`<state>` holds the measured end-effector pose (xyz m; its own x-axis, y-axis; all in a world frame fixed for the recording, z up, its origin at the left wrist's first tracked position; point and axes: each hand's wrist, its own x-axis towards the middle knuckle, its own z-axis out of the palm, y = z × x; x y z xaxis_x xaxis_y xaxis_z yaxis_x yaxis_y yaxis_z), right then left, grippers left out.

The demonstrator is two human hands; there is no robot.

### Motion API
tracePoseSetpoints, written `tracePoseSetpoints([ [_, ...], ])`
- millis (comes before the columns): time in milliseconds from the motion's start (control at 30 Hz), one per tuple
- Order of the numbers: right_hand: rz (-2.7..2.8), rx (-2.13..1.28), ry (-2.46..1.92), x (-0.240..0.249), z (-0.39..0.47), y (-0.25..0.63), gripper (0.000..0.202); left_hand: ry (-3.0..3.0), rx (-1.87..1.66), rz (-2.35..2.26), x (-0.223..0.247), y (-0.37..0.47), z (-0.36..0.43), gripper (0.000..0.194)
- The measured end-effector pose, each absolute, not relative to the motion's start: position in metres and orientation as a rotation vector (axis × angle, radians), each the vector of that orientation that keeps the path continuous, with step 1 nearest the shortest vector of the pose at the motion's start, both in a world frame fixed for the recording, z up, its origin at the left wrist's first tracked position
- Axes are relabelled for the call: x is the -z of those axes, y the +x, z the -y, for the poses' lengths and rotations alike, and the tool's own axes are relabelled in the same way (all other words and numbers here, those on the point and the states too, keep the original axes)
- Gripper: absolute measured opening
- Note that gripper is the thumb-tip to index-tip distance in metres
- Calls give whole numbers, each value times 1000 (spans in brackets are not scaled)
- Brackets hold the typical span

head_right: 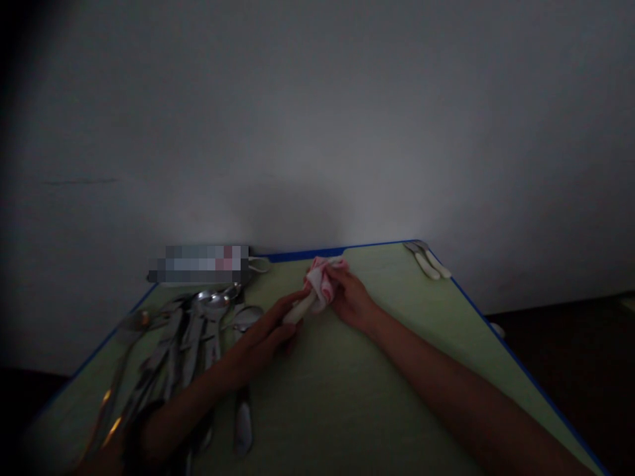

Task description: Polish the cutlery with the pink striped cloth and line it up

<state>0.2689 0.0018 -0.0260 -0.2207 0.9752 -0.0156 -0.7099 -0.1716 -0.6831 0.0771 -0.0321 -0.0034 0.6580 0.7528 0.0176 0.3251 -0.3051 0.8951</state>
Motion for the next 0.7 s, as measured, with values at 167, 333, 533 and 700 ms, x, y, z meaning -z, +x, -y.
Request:
tracePoseSetpoints([
  [167, 671, -1666, -628, 29, -2, 267, 19, 1903, -572, -876, 4, 78, 32, 46],
  [333, 693, -1681, -633, 30, -1, 266, 21, 1896, -600, -924, 4, 78, 33, 45],
  [533, 737, -1659, -652, 34, -1, 268, 26, 1882, -631, -939, 2, 79, 34, 43],
  [700, 745, -1634, -653, 33, 0, 268, 24, 1864, -632, -968, 3, 80, 34, 42],
])
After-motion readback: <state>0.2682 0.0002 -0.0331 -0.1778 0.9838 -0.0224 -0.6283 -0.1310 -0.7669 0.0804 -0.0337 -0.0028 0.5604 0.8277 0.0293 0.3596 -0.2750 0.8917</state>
